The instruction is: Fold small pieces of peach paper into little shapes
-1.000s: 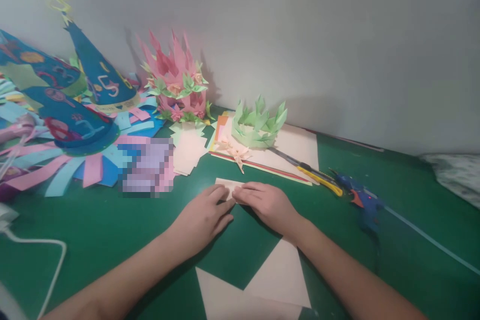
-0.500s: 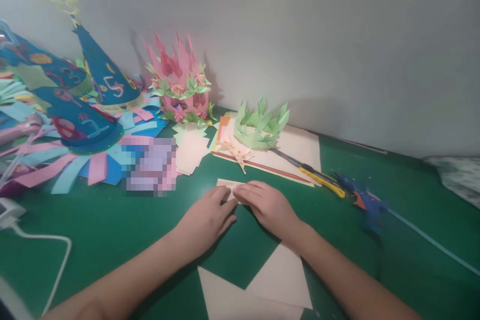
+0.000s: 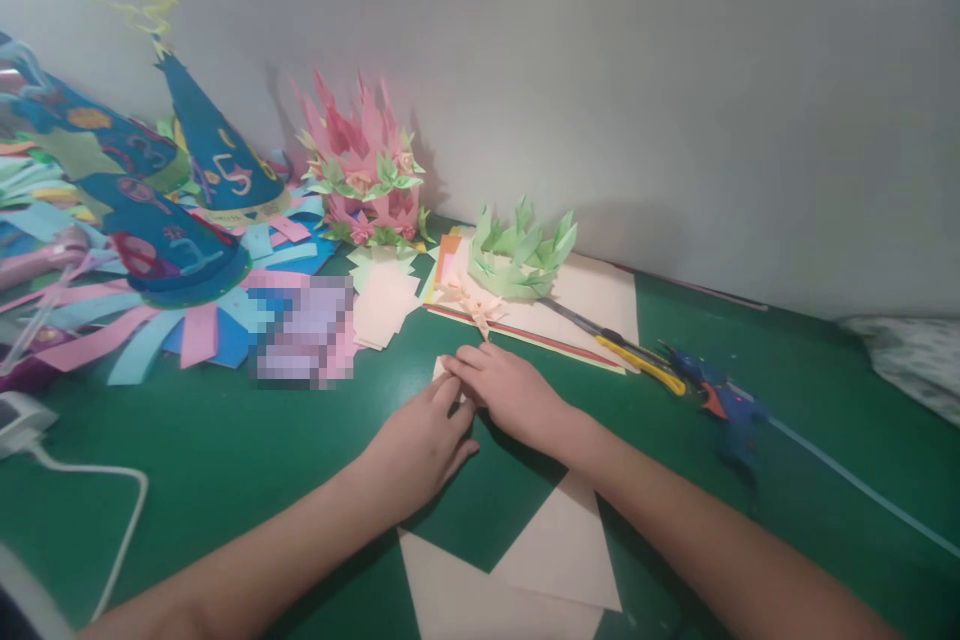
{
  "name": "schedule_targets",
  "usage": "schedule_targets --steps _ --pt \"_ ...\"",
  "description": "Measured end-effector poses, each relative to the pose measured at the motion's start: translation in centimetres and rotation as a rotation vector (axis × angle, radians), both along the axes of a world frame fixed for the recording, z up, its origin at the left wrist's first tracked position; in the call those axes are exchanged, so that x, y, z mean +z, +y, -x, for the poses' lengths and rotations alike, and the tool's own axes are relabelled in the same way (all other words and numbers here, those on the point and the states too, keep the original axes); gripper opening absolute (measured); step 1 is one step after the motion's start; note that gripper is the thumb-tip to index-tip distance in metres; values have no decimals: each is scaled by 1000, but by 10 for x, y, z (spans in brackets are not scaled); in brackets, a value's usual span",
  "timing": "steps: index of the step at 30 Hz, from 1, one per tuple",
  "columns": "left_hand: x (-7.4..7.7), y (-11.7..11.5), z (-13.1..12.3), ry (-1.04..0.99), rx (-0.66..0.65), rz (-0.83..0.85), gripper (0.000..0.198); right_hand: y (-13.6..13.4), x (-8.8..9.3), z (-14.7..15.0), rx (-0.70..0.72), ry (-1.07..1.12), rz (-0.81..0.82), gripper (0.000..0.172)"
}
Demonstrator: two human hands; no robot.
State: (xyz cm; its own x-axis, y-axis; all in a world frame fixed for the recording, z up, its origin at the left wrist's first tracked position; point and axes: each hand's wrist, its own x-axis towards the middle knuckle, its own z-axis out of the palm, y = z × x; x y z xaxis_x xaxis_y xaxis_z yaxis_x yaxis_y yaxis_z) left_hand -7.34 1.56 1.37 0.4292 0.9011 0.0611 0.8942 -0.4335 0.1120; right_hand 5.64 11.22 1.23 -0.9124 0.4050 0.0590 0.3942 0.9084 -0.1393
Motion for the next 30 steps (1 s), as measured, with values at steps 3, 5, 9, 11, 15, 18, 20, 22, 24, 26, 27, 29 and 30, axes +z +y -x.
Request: schedule_targets --steps 3,5,9,11,15,18,20,22,24,26,27,29,30 --pt "2 -1 -1 -6 22 25 34 2 0 5 13 -5 -1 33" --pt "3 -1 -1 -34 36 30 34 3 0 4 17 0 -19 33" --pt "4 -1 -1 -38 34 43 29 3 0 -10 -6 -7 -70 24" --pt "3 0 0 -35 39 56 24 3 -2 -23 -29 12 -88 25" --pt "0 0 3 -102 56 36 20 4 -5 -51 -126 73 -94 30" --pt "-3 1 7 -159 60 29 19 6 -4 -65 -184 123 -71 35" --pt "-4 1 9 -197 63 24 20 6 -3 -65 -232 165 -50 34" --pt "-6 3 10 -246 61 14 22 5 -1 -59 -271 221 -20 32" --pt "-8 4 12 -306 54 -2 23 1 -1 -49 -274 273 24 30" --pt "-10 6 14 -369 48 -18 24 -3 -3 -39 -257 266 89 31" --pt "-10 6 15 -402 48 -25 24 -6 -4 -35 -264 259 115 33" --pt "-11 8 16 -473 57 -33 21 -9 -7 -30 -304 265 188 33" --pt "-11 9 17 -515 75 -35 19 -9 -9 -29 -331 282 245 32"
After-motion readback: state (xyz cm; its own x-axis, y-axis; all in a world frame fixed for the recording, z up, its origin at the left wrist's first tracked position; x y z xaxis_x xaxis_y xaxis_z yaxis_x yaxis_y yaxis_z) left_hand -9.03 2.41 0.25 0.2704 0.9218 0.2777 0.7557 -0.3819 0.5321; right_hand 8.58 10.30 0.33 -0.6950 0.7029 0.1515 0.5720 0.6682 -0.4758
